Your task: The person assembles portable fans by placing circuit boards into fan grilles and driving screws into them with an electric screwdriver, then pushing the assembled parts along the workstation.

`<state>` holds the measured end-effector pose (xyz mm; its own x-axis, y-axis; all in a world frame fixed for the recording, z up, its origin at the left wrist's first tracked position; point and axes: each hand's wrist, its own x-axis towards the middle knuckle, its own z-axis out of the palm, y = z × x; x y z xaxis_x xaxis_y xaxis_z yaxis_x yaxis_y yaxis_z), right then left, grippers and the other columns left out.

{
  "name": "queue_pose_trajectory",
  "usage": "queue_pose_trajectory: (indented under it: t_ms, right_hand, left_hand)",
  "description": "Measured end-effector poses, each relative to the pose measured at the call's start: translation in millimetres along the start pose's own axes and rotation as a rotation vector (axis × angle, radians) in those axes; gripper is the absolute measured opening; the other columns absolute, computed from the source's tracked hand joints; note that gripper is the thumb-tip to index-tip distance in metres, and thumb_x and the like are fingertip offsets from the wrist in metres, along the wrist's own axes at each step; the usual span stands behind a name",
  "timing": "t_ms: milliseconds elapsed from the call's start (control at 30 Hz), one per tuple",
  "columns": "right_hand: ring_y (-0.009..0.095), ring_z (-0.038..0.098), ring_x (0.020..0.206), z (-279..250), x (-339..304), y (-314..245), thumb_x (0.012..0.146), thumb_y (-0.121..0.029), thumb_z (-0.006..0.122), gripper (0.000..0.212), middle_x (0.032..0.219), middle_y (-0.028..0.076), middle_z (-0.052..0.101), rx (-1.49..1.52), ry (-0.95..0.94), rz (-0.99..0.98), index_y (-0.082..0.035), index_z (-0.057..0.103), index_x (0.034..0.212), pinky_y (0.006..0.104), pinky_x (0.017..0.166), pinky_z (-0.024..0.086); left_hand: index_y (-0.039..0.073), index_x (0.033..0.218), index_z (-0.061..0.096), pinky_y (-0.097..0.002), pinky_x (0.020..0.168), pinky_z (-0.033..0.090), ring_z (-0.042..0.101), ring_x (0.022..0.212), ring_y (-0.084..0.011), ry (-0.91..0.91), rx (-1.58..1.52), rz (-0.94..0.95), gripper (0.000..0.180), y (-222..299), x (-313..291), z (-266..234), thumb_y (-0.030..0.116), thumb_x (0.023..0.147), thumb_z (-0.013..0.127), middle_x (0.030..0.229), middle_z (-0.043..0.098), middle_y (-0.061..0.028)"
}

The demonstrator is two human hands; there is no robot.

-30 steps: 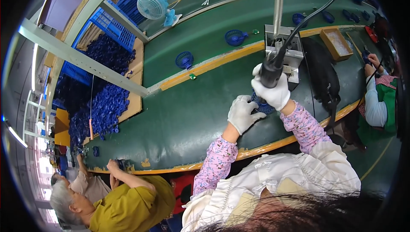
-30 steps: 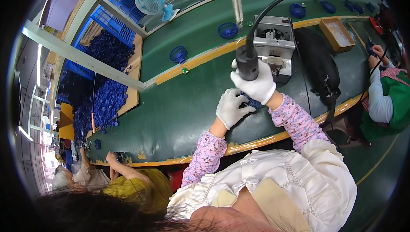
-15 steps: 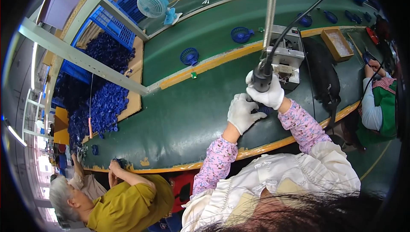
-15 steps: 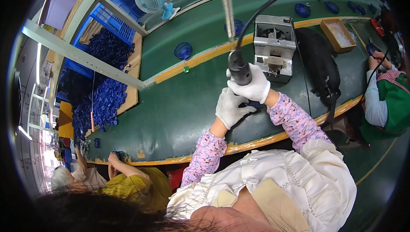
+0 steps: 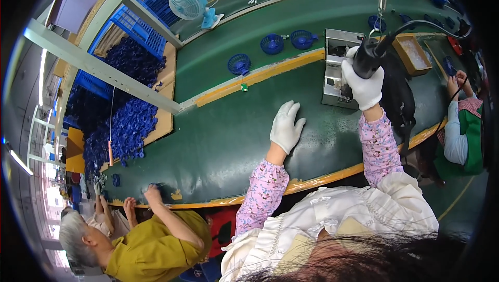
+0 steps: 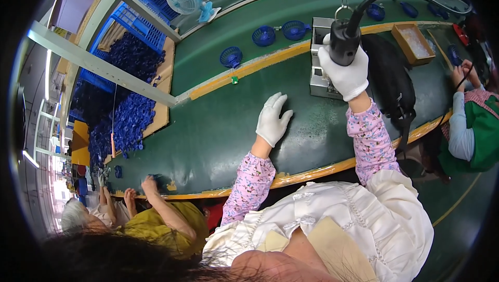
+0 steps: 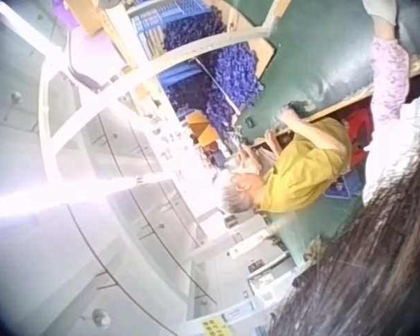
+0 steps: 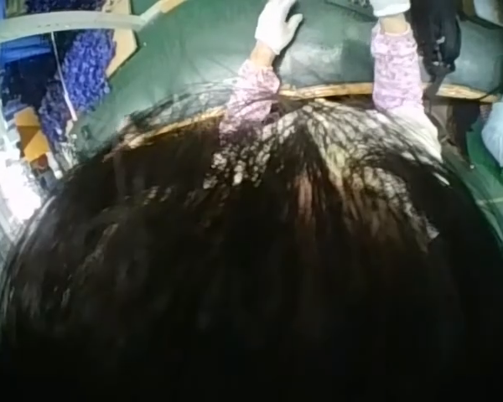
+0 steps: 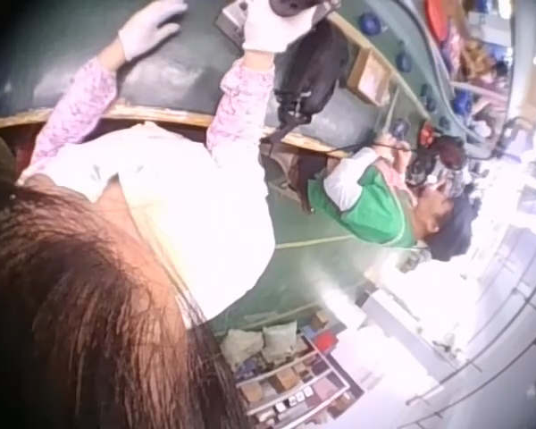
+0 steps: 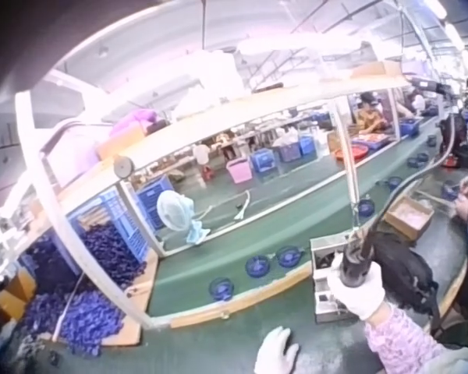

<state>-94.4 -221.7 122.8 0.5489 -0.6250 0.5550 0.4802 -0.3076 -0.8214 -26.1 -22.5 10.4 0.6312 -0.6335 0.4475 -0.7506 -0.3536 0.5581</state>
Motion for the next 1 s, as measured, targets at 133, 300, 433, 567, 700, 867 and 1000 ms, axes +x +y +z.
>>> queue_pose_trajectory:
  t_ms: [133, 300, 433, 567, 700, 867, 1000]
  right_hand:
    - [0.009, 0.057, 0.06, 9, -13, -12, 0.076, 0.005, 0.064, 0.02, 0.072, 0.001, 0.059, 0.063, -0.078, 0.076, -0.001, 0.059, 0.094, 0.0228, 0.055, 0.045]
    - [0.007, 0.056, 0.057, 3, -24, -25, 0.075, 0.005, 0.063, 0.019, 0.071, 0.001, 0.059, 0.198, -0.153, 0.226, -0.001, 0.06, 0.094, 0.0209, 0.05, 0.043]
    - [0.007, 0.055, 0.054, 2, -26, -31, 0.076, 0.006, 0.062, 0.019, 0.071, 0.001, 0.059, 0.206, -0.156, 0.22, 0.0, 0.059, 0.094, 0.0212, 0.048, 0.042]
    - [0.007, 0.054, 0.053, 10, -28, -35, 0.075, 0.005, 0.062, 0.019, 0.069, 0.001, 0.057, 0.237, -0.162, 0.236, 0.0, 0.058, 0.093, 0.0213, 0.048, 0.042]
    - [0.012, 0.051, 0.048, 16, -33, -35, 0.076, 0.011, 0.052, 0.023, 0.064, 0.003, 0.052, 0.183, -0.181, 0.247, 0.0, 0.051, 0.097, 0.0255, 0.046, 0.042]
    - [0.013, 0.052, 0.049, 25, -46, -14, 0.075, 0.013, 0.054, 0.027, 0.067, 0.004, 0.052, 0.221, -0.182, 0.214, -0.002, 0.051, 0.097, 0.0259, 0.046, 0.042]
    - [0.006, 0.056, 0.072, 29, -56, 4, 0.073, -0.001, 0.069, 0.02, 0.078, -0.001, 0.058, 0.205, -0.187, 0.284, -0.004, 0.061, 0.091, 0.0223, 0.066, 0.046]
  left_hand:
    - [0.005, 0.098, 0.062, -0.0429, 0.091, 0.042, 0.055, 0.104, -0.0346, 0.227, 0.215, 0.075, 0.034, -15, -5, -24, 0.017, 0.069, 0.073, 0.11, 0.059, -0.0178]
    - [0.011, 0.097, 0.066, -0.0494, 0.088, 0.039, 0.043, 0.113, -0.0364, 0.512, 0.988, -0.721, 0.042, -46, -29, -97, 0.042, 0.069, 0.072, 0.118, 0.051, -0.0171]
    - [0.002, 0.098, 0.063, -0.0443, 0.087, 0.046, 0.058, 0.099, -0.0378, 0.465, 0.516, -1.225, 0.046, -68, -54, -123, 0.043, 0.076, 0.067, 0.107, 0.061, -0.0207]
    - [0.0, 0.102, 0.06, -0.0435, 0.093, 0.041, 0.052, 0.106, -0.0377, 0.4, 0.27, -0.609, 0.037, -73, -46, -85, 0.029, 0.079, 0.064, 0.11, 0.055, -0.024]
    - [0.008, 0.127, 0.048, -0.0433, 0.101, 0.037, 0.04, 0.123, -0.0435, 0.08, 0.102, -0.309, 0.048, -28, -23, -31, 0.025, 0.084, 0.06, 0.136, 0.035, -0.029]
    - [0.004, 0.127, 0.05, -0.0436, 0.095, 0.043, 0.048, 0.112, -0.0492, -0.063, -0.021, -0.094, 0.056, 32, -12, -5, 0.017, 0.076, 0.068, 0.135, 0.032, -0.0375]
    - [0.005, 0.126, 0.052, -0.0432, 0.096, 0.042, 0.048, 0.113, -0.0484, -0.099, -0.123, -0.076, 0.055, 38, -9, -12, 0.016, 0.075, 0.069, 0.134, 0.033, -0.0377]
